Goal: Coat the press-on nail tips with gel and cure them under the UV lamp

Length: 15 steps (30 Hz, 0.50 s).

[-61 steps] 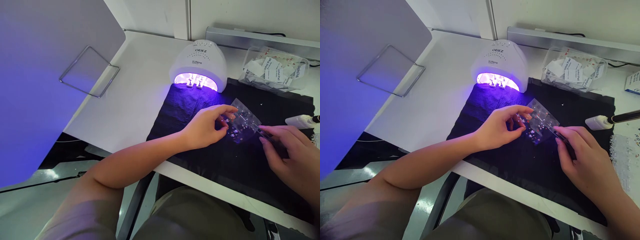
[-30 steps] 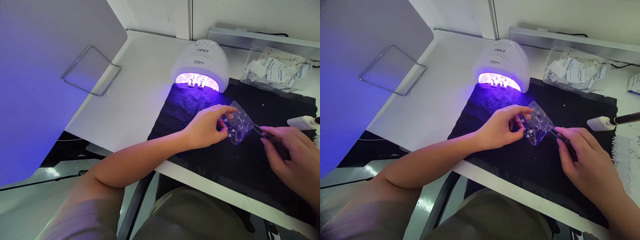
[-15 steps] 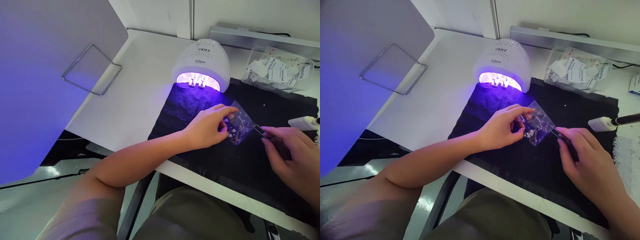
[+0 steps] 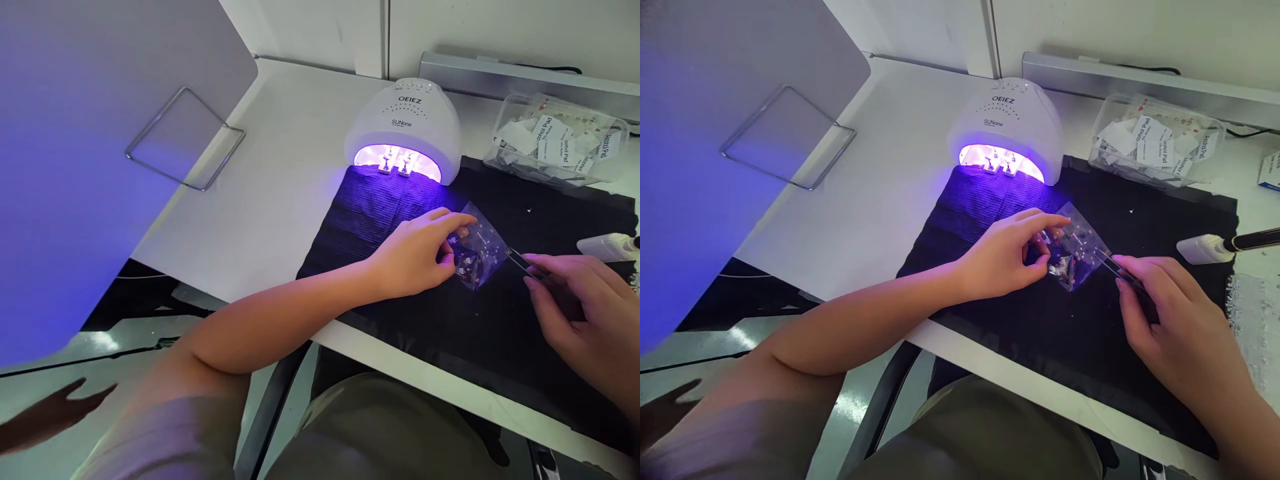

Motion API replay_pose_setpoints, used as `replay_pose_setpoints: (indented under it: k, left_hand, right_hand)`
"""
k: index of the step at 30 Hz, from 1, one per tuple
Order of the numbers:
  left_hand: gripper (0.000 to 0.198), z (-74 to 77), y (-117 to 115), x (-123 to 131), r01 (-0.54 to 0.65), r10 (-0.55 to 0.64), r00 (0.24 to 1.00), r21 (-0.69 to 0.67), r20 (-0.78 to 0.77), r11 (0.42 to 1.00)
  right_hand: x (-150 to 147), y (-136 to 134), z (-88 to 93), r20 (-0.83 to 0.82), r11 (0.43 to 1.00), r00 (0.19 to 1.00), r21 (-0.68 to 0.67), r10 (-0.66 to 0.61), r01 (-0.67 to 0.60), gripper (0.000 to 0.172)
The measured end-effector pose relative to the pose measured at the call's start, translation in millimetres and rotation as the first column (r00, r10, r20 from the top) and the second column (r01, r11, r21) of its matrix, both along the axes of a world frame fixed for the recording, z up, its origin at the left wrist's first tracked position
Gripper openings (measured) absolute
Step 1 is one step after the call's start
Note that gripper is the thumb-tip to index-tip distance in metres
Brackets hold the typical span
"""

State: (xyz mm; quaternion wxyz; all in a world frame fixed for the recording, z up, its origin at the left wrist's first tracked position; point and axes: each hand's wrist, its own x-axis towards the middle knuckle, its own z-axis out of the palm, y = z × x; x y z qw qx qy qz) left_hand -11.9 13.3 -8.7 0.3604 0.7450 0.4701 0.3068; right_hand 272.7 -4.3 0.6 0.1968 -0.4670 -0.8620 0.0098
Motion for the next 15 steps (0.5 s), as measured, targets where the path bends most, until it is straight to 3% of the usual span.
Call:
replay_pose_setpoints:
  k: [15]
  left_hand:
    - [0.054,-0.1,-1.0,0.0,-0.006,0.006,1.000,0.000,-0.020,1.000]
  right_hand:
    - [-2.7,-0.6,4.1,0.000,0.999,0.999,-0.022,-0.040,0.039,0.031]
